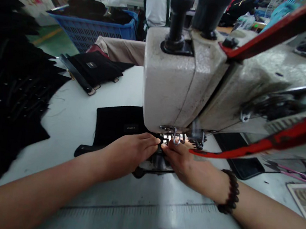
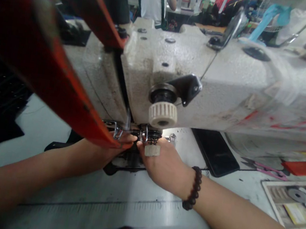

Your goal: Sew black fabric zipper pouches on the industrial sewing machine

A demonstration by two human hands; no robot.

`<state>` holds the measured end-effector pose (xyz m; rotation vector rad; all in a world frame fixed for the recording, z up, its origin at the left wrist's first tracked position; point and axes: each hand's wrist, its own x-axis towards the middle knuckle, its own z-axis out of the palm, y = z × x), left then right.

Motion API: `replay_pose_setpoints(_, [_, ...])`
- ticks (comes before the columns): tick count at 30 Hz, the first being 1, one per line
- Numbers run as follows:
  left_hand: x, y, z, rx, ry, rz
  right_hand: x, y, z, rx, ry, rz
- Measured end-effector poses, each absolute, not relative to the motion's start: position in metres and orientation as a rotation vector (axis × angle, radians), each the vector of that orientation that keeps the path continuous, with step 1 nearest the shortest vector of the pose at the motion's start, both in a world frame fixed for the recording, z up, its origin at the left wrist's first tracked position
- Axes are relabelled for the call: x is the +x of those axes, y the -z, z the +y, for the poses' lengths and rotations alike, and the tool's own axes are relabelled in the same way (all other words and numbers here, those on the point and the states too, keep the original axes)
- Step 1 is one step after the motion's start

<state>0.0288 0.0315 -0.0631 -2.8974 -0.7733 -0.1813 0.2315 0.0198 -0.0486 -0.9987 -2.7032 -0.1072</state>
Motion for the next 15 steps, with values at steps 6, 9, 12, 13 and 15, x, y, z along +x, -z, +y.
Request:
replay_pose_setpoints(6, [0.026, 0.065, 0.039, -2.876, 0.267, -0.704, 0.23, 0.054, 0.029, -0.9, 0.01, -2.794])
replay_pose_setpoints(9, [0.028, 0.063, 0.038, -2.855, 0.331, -0.695, 0.233, 0.057, 0.032, -0.879, -0.021, -2.74])
replay_pose_setpoints(12, [0.031, 0.061, 0.036, -2.87, 0.348, -0.765, 0.241, 0.058, 0.033, -0.892, 0.014, -2.642])
replay_pose_setpoints(13, [0.032, 0.061, 0.036, -2.877, 0.352, -0.813, 0.243, 0.057, 0.034, -0.93, 0.029, -2.617])
replay_pose_setpoints(15, [0.032, 0.06, 0.037, -2.902, 0.41, -0.918, 0.246, 0.056, 0.036, -1.024, 0.022, -2.583])
